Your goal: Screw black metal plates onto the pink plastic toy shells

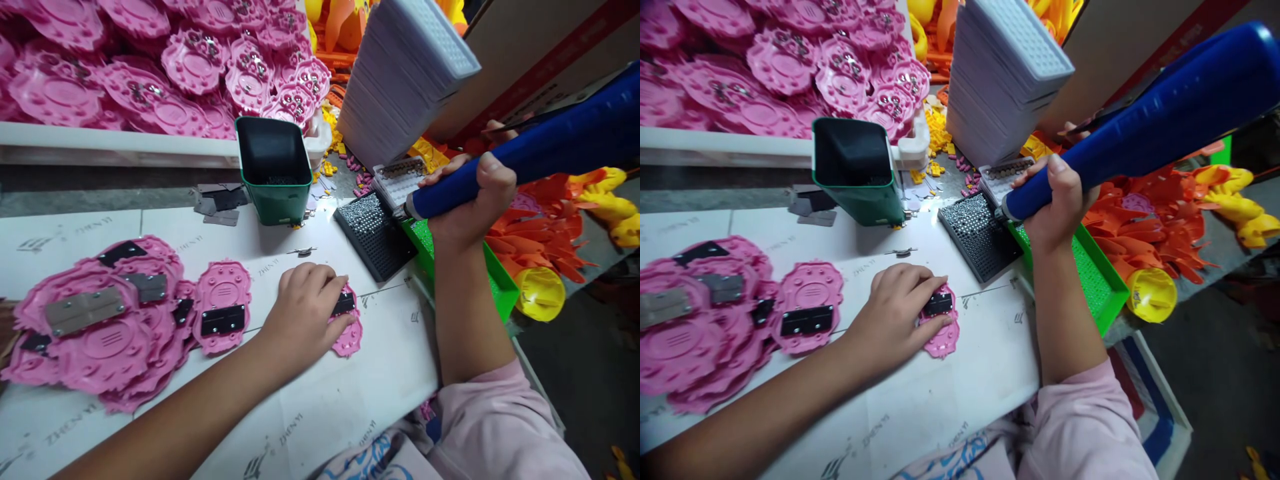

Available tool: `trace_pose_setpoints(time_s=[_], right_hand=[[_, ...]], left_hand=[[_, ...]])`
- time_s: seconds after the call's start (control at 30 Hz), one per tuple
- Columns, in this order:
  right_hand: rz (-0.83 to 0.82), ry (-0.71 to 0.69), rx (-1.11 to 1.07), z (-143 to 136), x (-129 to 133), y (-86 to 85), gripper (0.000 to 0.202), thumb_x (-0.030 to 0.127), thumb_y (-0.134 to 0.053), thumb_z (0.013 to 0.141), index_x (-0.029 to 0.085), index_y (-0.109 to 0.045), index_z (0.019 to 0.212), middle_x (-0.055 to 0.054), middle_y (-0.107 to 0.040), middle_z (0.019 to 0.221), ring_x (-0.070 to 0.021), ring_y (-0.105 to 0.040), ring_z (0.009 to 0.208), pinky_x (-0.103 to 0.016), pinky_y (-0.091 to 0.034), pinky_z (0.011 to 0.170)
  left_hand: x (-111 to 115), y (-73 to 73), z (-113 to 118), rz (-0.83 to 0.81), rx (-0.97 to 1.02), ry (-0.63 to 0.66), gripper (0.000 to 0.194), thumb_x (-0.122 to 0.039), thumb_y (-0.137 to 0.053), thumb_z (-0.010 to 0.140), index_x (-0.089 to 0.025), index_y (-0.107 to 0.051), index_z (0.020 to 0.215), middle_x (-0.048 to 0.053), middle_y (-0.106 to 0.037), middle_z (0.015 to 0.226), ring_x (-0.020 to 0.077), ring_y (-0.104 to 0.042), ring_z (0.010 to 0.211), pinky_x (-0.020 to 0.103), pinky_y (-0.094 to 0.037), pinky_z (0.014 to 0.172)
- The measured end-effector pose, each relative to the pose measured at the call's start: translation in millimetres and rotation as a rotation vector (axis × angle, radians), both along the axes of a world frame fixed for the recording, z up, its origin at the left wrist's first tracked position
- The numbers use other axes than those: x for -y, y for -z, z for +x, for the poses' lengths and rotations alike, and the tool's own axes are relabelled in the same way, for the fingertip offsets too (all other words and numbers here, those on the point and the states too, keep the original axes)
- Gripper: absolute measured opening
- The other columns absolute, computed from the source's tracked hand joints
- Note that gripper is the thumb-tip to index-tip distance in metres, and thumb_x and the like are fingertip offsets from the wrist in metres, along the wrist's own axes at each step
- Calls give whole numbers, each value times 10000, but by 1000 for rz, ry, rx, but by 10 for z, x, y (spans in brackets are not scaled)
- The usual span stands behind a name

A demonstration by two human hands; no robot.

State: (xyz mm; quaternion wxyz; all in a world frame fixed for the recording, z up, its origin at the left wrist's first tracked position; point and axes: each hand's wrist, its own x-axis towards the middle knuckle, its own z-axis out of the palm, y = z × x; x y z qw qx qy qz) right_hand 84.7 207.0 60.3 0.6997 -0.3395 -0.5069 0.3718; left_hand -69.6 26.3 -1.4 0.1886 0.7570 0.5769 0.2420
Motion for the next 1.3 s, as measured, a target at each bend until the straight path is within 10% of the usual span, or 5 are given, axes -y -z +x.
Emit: trace_pose_setpoints(time_s=[0.73,1.3], right_hand=[[-163,-520,-55,84,1054,-616,372,347,-702,673,223,-649,1019,10,-615,627,-156,-575,549,-334,-526,568],[-245,-628,-18,-19,1230,-241,412,391,-724,681,270,-631,1063,1,-620,661,-186,-583,580,-415,-523,593]], left_hand=[[-8,39,-3,10,21,6,463,-381,-706,804,-109,-624,1169,127,-594,1067,304,-462,1031,464,-369,899],[-42,-24,47,-48,29,-38,411,-245,-677,754,-153,-641,1152,101,-622,1068,290,-474,1033,420,-359,877]])
